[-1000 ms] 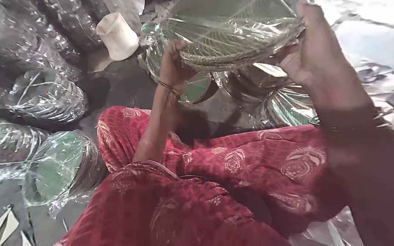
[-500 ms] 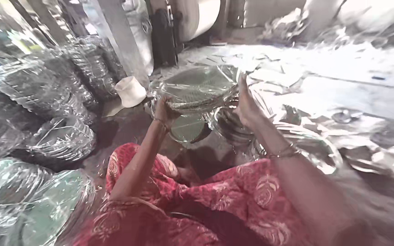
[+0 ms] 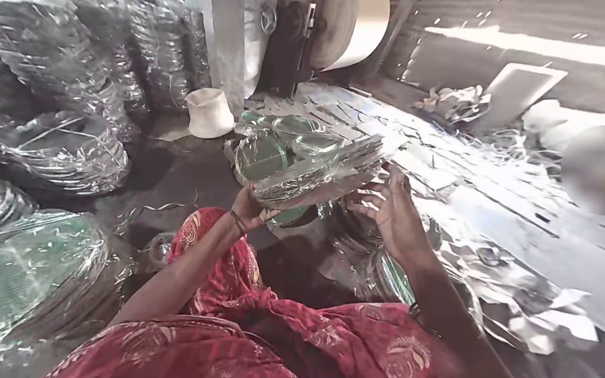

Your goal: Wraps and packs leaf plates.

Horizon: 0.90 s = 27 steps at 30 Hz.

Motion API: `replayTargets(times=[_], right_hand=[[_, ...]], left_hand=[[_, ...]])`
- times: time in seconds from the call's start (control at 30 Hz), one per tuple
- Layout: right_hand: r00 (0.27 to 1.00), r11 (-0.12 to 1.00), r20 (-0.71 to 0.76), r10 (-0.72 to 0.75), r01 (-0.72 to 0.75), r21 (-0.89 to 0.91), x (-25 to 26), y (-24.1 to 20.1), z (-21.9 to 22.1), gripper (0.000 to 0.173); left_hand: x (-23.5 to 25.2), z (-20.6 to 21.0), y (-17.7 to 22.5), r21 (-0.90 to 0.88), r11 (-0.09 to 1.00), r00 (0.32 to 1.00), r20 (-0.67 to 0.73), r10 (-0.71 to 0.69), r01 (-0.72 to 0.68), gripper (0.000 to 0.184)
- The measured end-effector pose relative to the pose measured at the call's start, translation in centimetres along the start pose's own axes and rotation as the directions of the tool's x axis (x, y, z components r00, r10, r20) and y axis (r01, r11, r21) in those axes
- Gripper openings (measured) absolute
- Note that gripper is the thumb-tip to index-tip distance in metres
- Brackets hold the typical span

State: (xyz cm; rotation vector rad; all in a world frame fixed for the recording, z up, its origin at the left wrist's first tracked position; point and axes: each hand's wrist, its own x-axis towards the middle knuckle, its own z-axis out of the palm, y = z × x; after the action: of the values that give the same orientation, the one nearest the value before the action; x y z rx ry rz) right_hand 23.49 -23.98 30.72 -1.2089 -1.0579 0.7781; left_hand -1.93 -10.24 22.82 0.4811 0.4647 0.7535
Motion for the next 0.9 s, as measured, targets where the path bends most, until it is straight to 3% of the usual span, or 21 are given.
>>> replayTargets(times=[0.1,0.47,0.57,0.77,0.83,0.9], right_hand=[[0.999,0.999,0.035,0.024,-0.023,-0.032,0.4,0.8,0.0,0.058],[0.970,0.976,0.159,0.183,-0.160,-0.151,2.3,4.0,3.1,0.070],[0.958,0.973,0.211,0.196,-0.164,-0.159,3.0,4.7,3.6,0.070],[0.944,0.971,0.249,0.218,-0.186,-0.147,4.5,5.5,5.3,0.063],[0.943,0.970,0.261,0.207,-0.163,-0.179,4.8,5.3,5.8,0.062],[0.959,0.971,0.260,0.110,-0.048,-0.236,5.1,5.3,6.2,0.060]], left_hand=[[0.6,-1.8,0.2,0.008,1.000,1.000,0.024,0.010,-0.011,0.043],[0.4,-6.6,1.1,0.145,0.985,0.989,-0.102,0.108,-0.093,0.040],[0.6,-8.7,1.2,0.129,0.986,0.993,-0.049,0.109,-0.102,0.042],[0.9,-11.4,1.8,0.067,0.992,0.991,-0.079,0.109,-0.104,0.042],[0.5,-11.7,2.1,0.036,0.992,0.990,-0.065,0.125,-0.123,0.041],[0.1,-12.0,2.3,-0.009,0.991,0.990,-0.044,0.136,-0.136,0.045]])
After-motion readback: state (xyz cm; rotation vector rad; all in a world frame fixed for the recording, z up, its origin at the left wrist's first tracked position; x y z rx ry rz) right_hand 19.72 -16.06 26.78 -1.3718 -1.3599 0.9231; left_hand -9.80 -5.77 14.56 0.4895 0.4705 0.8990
